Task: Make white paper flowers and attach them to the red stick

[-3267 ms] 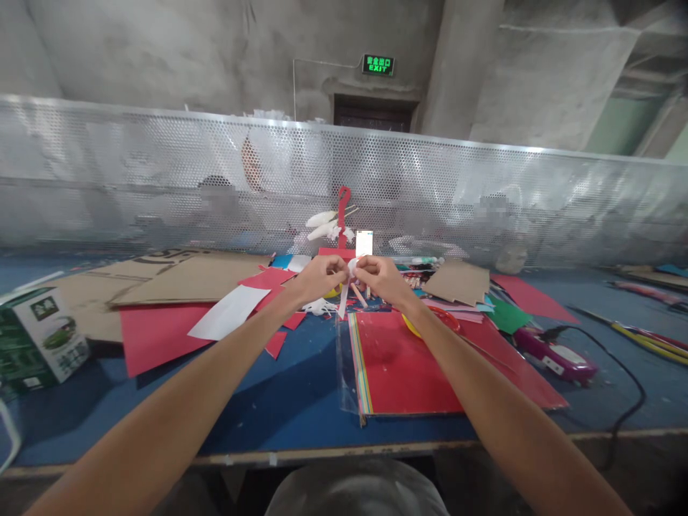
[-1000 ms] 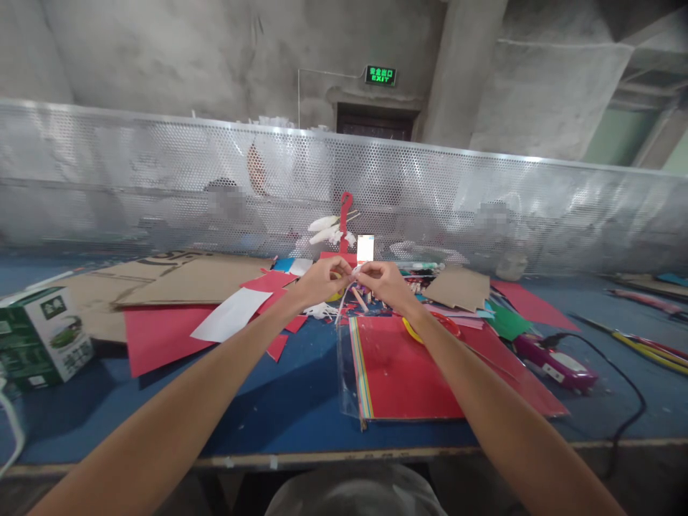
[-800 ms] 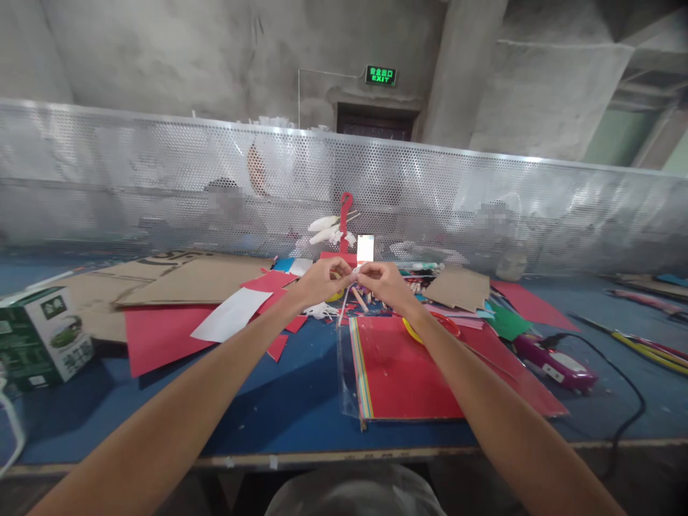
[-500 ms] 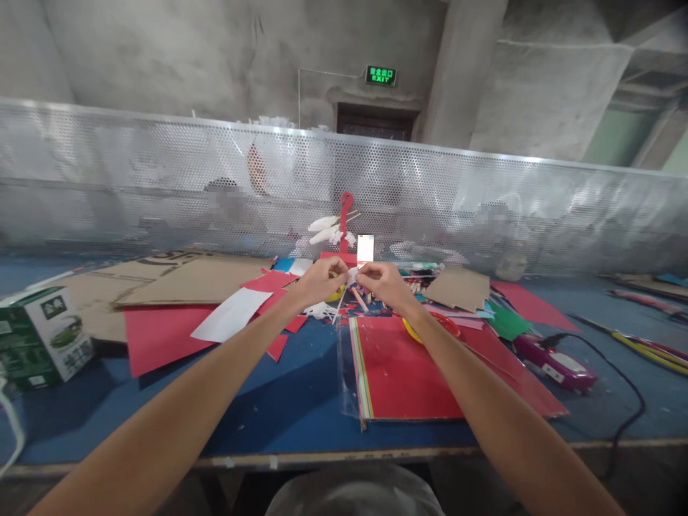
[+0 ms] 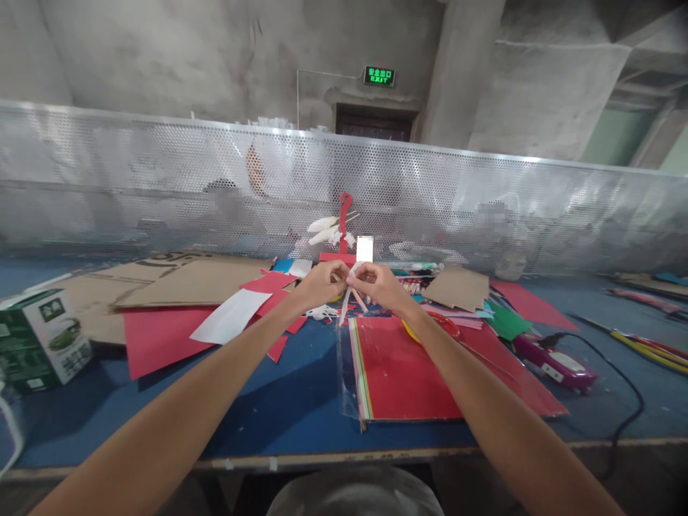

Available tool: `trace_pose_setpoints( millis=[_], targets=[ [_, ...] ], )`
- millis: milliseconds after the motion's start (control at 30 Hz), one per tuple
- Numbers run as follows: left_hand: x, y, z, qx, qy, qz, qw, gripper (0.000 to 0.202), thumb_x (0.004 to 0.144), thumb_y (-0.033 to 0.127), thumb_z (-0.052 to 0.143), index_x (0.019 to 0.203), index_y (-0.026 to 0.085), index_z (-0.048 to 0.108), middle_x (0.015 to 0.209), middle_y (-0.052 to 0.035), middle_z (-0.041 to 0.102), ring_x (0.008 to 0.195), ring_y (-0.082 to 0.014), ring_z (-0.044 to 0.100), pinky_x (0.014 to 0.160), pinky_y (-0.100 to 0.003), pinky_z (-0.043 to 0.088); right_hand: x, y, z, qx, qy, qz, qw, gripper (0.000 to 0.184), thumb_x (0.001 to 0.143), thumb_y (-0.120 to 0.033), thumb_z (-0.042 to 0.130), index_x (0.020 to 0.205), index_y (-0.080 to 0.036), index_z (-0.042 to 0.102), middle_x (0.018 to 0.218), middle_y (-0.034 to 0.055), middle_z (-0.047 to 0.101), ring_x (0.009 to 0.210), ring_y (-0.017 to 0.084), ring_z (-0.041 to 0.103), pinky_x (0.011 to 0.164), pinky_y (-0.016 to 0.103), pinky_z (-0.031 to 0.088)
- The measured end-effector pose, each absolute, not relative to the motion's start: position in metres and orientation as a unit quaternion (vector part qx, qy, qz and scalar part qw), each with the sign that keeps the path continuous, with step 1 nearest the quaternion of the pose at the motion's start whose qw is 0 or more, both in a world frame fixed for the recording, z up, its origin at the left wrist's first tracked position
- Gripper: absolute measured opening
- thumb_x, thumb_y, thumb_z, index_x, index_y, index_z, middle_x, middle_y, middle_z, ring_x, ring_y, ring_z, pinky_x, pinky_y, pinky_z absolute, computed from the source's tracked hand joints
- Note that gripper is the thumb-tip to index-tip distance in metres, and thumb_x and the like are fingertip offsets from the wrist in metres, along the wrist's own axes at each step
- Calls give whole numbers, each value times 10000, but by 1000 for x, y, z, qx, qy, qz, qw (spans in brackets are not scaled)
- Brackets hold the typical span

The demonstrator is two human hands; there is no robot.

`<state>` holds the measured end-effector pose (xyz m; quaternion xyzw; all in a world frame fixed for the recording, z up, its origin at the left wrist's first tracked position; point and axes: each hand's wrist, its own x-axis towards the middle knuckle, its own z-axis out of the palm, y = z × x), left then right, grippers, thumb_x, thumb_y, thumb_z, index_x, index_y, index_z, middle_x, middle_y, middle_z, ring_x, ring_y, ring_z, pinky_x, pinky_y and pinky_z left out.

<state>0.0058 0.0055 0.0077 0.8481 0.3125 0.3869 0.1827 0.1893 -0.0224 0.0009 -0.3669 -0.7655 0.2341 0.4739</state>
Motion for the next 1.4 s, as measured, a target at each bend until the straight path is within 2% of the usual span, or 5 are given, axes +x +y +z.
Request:
trace_pose_setpoints(
  millis=[200,367,700,967,1400],
  targets=[
    [5,6,7,837,328,390,199,154,817,324,568,820,171,551,780,-39,657,638,-131,591,562,-238,425,192,-17,-3,-368,-760,243,477,260,783,-430,617,778,-177,553,635,-9,574,490,111,520,437,214,387],
    [4,10,6,823,347,402,201,126,790,280,576,839,169,542,797,-41,655,661,-141,596,577,-248,445,193,-9,-7,-364,-754,222,499,175,740,-314,634,795,-172,547,733,15,634,621,137,600,592,248,477],
    [4,6,8,849,345,366,163,209,806,379,592,785,171,583,779,-33,650,658,-138,566,589,-248,407,193,-9,-8,-348,-759,239,495,179,748,-313,637,836,-170,575,772,37,665,662,154,625,649,272,502],
    [-6,21,0,825,441,347,69,126,781,266,539,876,194,580,852,-49,669,751,-185,598,638,-281,395,195,-7,-8,-399,-772,145,473,103,741,-253,591,803,-170,594,755,30,660,689,153,615,641,254,462],
    [-44,34,16,762,584,270,-72,163,787,301,516,871,235,641,913,-49,711,861,-246,637,768,-322,433,226,0,0,-519,-738,-41,429,79,706,-210,580,779,-185,597,751,25,678,667,159,581,627,246,372]
  ],
)
